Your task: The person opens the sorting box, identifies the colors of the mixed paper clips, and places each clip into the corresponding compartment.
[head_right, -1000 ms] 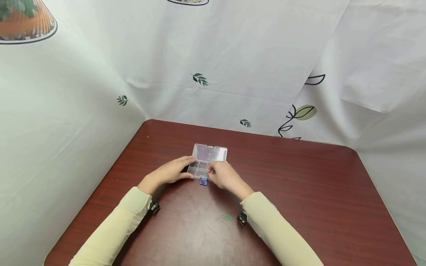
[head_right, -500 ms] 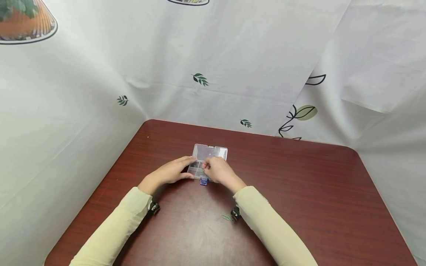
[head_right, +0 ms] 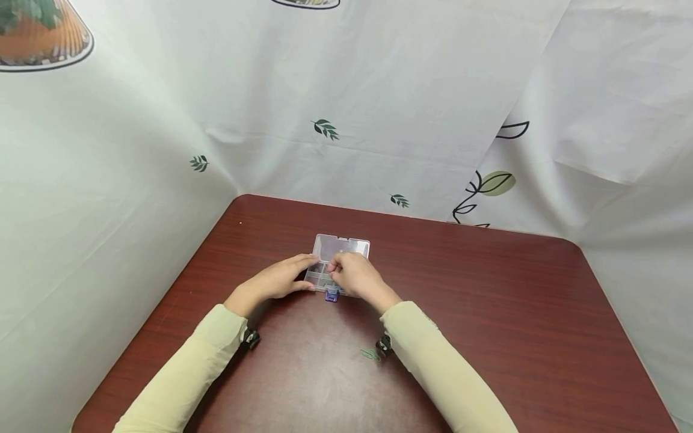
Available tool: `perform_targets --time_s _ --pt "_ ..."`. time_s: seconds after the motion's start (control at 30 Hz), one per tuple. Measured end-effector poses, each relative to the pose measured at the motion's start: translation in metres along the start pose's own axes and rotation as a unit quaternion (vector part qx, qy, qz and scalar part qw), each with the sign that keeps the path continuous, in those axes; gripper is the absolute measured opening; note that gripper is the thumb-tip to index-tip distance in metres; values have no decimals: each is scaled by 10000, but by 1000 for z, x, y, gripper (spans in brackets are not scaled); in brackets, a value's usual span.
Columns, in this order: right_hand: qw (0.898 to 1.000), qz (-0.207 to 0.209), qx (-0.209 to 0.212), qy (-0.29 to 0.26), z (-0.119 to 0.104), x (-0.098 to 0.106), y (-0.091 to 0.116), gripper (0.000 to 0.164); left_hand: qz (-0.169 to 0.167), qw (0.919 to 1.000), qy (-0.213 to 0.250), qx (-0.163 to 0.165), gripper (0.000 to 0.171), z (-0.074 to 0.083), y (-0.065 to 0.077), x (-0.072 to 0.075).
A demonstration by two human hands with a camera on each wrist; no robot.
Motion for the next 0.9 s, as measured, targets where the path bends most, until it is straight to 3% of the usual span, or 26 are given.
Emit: perform_targets --time_s 0.43,0.9 --pt "9997 183 163 80 -3 16 25 4 33 10000 37 -14 69 0 0 0" --pt "9991 263 280 204 4 19 62 1 25 10000 -40 -49 69 0 0 1"
Point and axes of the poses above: each hand's wrist, its own y-axis away from the middle knuckle, its own x-axis out of the back of the hand, z = x × y, the point moved 7 cm from there along -y, towards the middle knuckle, and after that the axes turned 13 degrees about x, right-handed, at the moved point
